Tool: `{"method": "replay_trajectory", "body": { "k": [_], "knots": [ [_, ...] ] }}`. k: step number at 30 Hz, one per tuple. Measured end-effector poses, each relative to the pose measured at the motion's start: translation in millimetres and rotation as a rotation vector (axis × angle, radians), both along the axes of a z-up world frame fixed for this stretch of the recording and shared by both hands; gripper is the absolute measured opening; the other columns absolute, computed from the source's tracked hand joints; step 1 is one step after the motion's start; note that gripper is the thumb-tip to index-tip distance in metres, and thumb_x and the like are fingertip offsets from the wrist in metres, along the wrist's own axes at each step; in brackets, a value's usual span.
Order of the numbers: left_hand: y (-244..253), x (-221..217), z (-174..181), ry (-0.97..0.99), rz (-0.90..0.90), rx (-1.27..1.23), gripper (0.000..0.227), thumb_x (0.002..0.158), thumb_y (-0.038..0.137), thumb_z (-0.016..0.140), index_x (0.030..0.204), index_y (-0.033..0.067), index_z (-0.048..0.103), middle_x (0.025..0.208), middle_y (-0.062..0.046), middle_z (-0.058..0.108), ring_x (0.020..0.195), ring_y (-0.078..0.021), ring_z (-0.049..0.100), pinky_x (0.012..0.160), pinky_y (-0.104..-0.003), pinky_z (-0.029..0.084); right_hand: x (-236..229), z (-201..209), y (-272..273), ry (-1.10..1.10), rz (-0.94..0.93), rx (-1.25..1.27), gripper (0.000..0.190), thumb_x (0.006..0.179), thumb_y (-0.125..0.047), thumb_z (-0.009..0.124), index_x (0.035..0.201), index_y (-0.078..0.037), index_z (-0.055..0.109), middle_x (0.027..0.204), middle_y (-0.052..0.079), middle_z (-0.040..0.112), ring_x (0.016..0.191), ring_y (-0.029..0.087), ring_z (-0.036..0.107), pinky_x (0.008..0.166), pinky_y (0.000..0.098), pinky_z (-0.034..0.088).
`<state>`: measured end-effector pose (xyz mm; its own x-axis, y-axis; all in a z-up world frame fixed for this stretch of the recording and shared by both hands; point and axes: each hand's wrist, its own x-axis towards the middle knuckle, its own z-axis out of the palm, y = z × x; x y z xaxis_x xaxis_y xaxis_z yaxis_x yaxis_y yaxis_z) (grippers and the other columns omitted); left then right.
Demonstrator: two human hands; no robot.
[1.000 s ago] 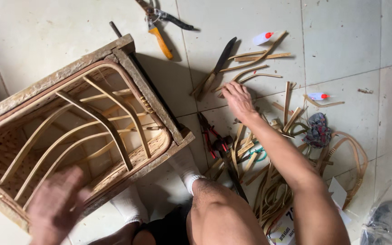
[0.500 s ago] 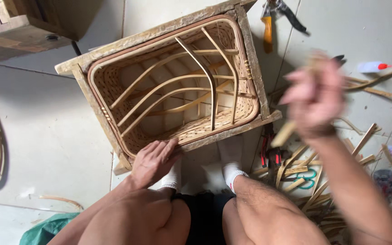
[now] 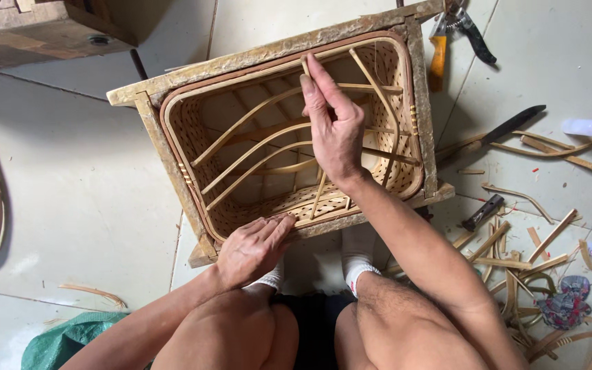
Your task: The person weaves a rectangular basket by inserting thin wooden strips into a wooden frame. They use a knife, pliers, and a hammer to cut, bend, and secure the strips along the basket's edges and interior.
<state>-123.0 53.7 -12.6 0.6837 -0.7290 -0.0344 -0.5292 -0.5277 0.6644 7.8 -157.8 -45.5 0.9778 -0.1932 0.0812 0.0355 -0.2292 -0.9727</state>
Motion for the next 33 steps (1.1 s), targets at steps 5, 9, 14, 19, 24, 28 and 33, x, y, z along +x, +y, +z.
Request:
{"method": "replay_trajectory", "body": {
  "k": [5,9,14,19,24,28,33],
  "knots": [
    [3.3,3.7,7.5,0.07,-0.059,0.024,0.064,0.085,0.022,0.08,0.137,-0.0064,0.056,0.117,-0.017,0.071,0.096,-0.0306,0.07,0.088,-0.038,0.057,0.7,-10.2,1.3,0.169,-0.03,-0.049,0.036,0.107,-0.019,0.063,0.143,-0.015,0.061,0.086,0.008,0.078,0.054,0.006,0.056,0.049,0.0206,0.049],
    [18.1,65.2,13.6,-0.076,0.024,-0.047,0.057,0.087,0.013,0.071,0.143,0.0079,0.063,0.145,-0.011,0.062,0.136,-0.0298,0.058,0.116,-0.046,0.047,5.0,-8.2,4.9,-0.074,0.064,-0.024,0.033,0.113,-0.02,0.059,0.145,-0.012,0.058,0.119,0.013,0.075,0.061,0.005,0.059,0.052,0.0197,0.051],
    [-2.7,220.6,-14.2,-0.657,0.206,0.114,0.085,0.088,0.058,0.075,0.139,-0.0069,0.052,0.131,-0.024,0.067,0.119,-0.035,0.064,0.1,-0.046,0.049,4.1,6.8,9.2,0.291,0.105,-0.161,0.038,0.109,-0.024,0.061,0.143,-0.01,0.064,0.071,0.009,0.069,0.05,0.007,0.048,0.042,0.0229,0.037],
    [-14.0,238.7,-20.3,-0.19,0.181,0.232,0.049,0.103,0.053,0.068,0.107,0.0049,0.061,0.088,-0.011,0.069,0.075,-0.0254,0.066,0.07,-0.043,0.055,10.8,12.8,0.3,-0.024,0.181,-0.238,0.034,0.116,-0.025,0.051,0.148,-0.013,0.054,0.1,0.01,0.073,0.08,0.011,0.063,0.066,0.0275,0.052],
    [-18.9,236.6,-11.2,-0.242,0.179,0.162,0.041,0.103,0.045,0.072,0.102,0.0053,0.061,0.088,-0.011,0.069,0.076,-0.0273,0.067,0.07,-0.043,0.054,14.4,31.9,-5.2,0.365,0.187,-0.273,0.034,0.107,-0.022,0.061,0.139,-0.01,0.066,0.068,0.006,0.072,0.048,0.008,0.049,0.044,0.0319,0.04],
    [-24.9,229.6,-5.1,-0.238,0.178,0.135,0.033,0.098,0.034,0.077,0.101,0.0051,0.061,0.092,-0.013,0.07,0.082,-0.0307,0.069,0.073,-0.044,0.054,12.5,24.2,-7.2,0.413,0.206,-0.195,0.033,0.104,-0.021,0.059,0.134,-0.012,0.067,0.068,0.002,0.072,0.042,0.009,0.044,0.038,0.0283,0.036],
    [-41.6,223.2,-5.2,-0.204,0.172,0.171,0.028,0.099,0.027,0.08,0.105,0.0056,0.064,0.097,-0.014,0.071,0.089,-0.0329,0.069,0.077,-0.047,0.053,10.2,21.3,-17.4,0.351,0.212,-0.024,0.041,0.104,-0.022,0.058,0.142,-0.006,0.059,0.064,0.007,0.06,0.047,0.01,0.041,0.039,0.0243,0.035]
  ]
}}
